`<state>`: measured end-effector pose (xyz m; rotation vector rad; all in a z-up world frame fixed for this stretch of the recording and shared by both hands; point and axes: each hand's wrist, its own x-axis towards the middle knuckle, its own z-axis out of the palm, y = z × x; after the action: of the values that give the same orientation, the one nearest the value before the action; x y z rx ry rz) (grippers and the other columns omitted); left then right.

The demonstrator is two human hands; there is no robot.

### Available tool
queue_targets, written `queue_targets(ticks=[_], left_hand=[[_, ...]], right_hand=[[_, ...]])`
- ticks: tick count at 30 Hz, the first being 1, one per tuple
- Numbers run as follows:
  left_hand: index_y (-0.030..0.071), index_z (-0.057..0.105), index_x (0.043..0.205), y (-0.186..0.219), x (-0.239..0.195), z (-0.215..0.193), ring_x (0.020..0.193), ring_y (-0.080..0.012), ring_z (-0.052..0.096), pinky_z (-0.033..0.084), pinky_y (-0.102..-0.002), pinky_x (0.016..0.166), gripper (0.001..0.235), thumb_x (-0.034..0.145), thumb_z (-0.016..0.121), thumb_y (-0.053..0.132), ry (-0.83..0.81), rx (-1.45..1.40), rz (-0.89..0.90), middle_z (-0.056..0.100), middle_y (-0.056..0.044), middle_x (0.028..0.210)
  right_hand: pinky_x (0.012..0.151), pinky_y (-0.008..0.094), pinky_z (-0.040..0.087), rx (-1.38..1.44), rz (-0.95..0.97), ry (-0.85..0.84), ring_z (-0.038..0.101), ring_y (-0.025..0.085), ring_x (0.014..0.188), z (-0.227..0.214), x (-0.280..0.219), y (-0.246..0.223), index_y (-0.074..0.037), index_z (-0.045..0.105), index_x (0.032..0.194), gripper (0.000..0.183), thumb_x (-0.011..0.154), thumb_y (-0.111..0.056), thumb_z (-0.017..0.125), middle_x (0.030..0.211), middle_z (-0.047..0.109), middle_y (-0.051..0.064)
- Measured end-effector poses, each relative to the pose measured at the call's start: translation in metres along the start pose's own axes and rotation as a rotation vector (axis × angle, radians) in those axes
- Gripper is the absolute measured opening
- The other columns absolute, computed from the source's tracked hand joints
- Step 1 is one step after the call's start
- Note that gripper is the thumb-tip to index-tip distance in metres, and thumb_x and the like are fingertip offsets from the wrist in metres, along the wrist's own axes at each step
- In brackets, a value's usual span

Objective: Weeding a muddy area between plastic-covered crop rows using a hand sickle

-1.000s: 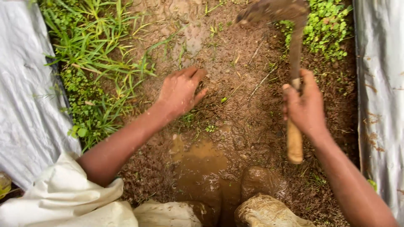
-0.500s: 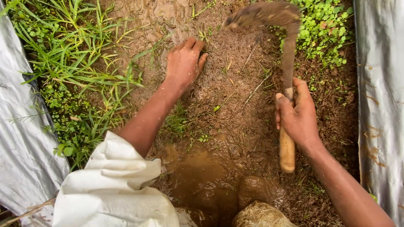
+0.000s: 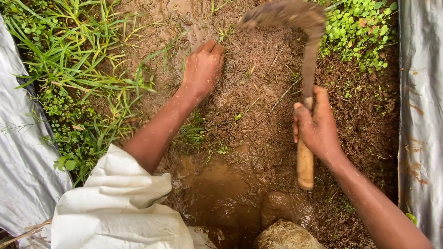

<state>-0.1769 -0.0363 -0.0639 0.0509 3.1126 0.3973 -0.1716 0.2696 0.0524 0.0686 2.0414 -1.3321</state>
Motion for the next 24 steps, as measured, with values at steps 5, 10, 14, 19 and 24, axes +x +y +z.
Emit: queue_targets(ticks=[5,10,14,19,24], left_hand=[[0.003,0.070,0.111,0.000,-0.005,-0.003,0.080,-0.0283,0.071,0.067,-0.043,0.062,0.020,0.093,0.063,-0.001,0.038,-0.011,0.032,0.068,-0.012,0.098],[0.003,0.067,0.109,0.005,-0.015,-0.014,0.085,-0.0277,0.067,0.064,-0.046,0.069,0.015,0.096,0.060,0.005,0.014,-0.133,-0.051,0.064,-0.010,0.099],[-0.002,0.068,0.115,0.003,-0.023,-0.013,0.085,-0.0281,0.070,0.066,-0.042,0.073,0.021,0.101,0.058,0.010,0.029,-0.230,-0.005,0.067,-0.016,0.105],[0.000,0.066,0.120,0.008,-0.026,-0.020,0.082,-0.0261,0.067,0.062,-0.040,0.068,0.044,0.107,0.058,0.041,-0.050,-0.162,0.030,0.064,-0.016,0.107],[0.001,0.071,0.106,0.012,-0.028,-0.025,0.083,-0.0283,0.071,0.062,-0.044,0.078,0.011,0.101,0.065,0.009,-0.063,-0.181,0.060,0.067,-0.011,0.088]], right_hand=[[0.040,0.036,0.052,-0.173,0.164,-0.092,0.055,0.020,0.053,-0.009,-0.007,-0.009,-0.011,0.044,0.127,0.020,0.107,-0.012,0.048,0.076,0.055,0.007],[0.036,0.035,0.050,-0.042,0.000,-0.011,0.053,0.019,0.050,-0.005,-0.007,-0.015,-0.008,0.038,0.125,0.021,0.105,-0.008,0.045,0.076,0.053,0.006],[0.037,0.036,0.051,-0.097,0.101,-0.033,0.053,0.020,0.050,-0.008,-0.009,-0.015,-0.009,0.040,0.125,0.020,0.106,-0.009,0.046,0.075,0.054,0.007],[0.040,0.037,0.051,-0.146,0.209,-0.120,0.054,0.022,0.054,-0.006,-0.014,-0.005,-0.012,0.041,0.135,0.030,0.106,-0.009,0.046,0.078,0.052,0.009],[0.029,0.034,0.052,-0.032,-0.083,-0.114,0.054,0.020,0.043,-0.009,-0.015,-0.001,0.012,0.036,0.142,0.047,0.097,0.006,0.048,0.068,0.051,0.014]])
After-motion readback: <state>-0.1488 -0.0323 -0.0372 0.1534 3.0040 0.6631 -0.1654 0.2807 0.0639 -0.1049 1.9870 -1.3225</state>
